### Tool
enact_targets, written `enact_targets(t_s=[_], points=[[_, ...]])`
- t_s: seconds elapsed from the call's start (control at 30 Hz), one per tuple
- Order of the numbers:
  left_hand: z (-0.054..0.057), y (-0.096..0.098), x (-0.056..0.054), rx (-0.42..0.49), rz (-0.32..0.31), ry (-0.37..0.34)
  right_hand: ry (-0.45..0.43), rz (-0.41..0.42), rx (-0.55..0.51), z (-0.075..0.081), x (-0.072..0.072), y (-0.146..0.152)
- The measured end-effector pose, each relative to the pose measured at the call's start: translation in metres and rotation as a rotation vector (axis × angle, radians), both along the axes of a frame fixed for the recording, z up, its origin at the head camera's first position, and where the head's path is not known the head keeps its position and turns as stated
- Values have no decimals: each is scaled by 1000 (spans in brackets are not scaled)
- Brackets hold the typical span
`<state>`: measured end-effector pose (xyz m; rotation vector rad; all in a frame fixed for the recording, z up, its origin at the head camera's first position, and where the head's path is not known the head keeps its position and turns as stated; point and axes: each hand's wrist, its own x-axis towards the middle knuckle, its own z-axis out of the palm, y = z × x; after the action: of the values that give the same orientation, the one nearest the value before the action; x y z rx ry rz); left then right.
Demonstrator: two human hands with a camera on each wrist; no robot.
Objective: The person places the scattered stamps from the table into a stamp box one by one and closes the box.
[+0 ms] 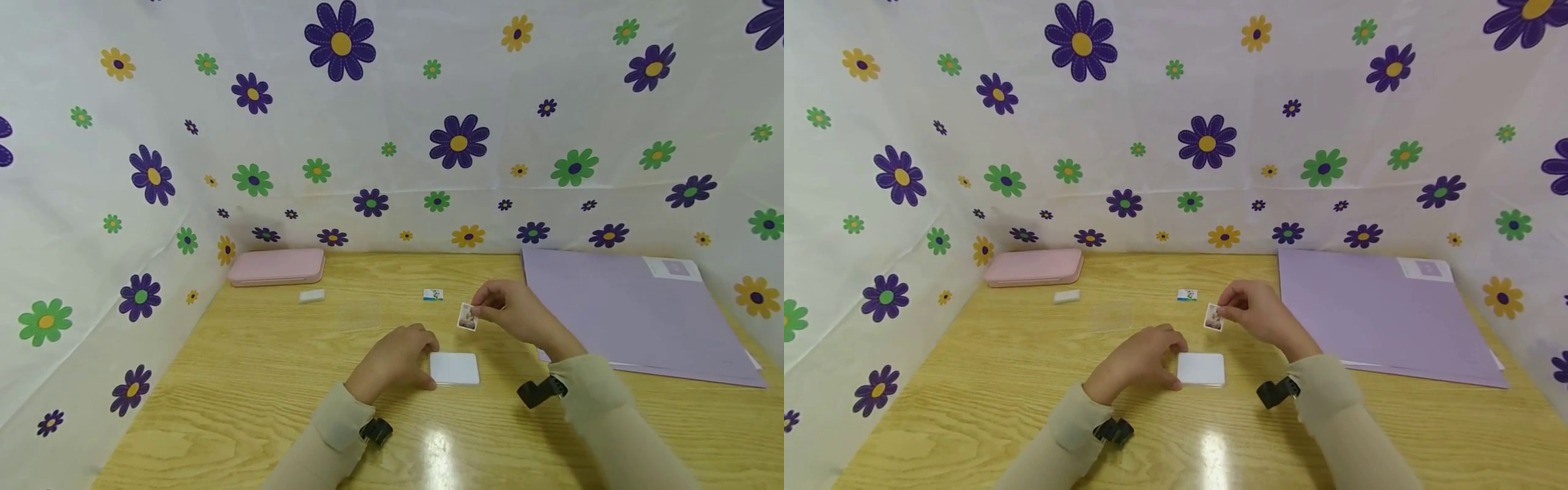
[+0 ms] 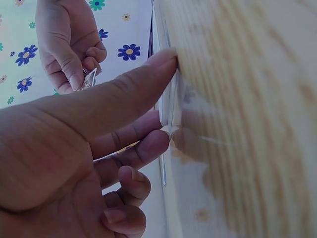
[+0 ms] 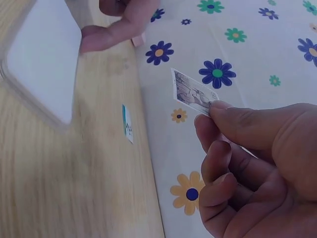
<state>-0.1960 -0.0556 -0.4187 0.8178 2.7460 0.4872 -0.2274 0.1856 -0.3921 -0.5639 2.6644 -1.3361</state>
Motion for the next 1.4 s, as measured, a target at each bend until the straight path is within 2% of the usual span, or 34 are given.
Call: enact_targets(t_s=[0.27,0.57,1.1,1.4], points=[[0,-1,0,9,21,-9,14,55,-9,-6,7,-14],[-3,2,-2,3,9,-18,-54,69,8,-10,13,-26],[-3,-2,-1,5,22,-17,-91,166,27,-29,11,-37],[-3,-1,-2,5,21,-23,-108,167,17,-34,13,-40]])
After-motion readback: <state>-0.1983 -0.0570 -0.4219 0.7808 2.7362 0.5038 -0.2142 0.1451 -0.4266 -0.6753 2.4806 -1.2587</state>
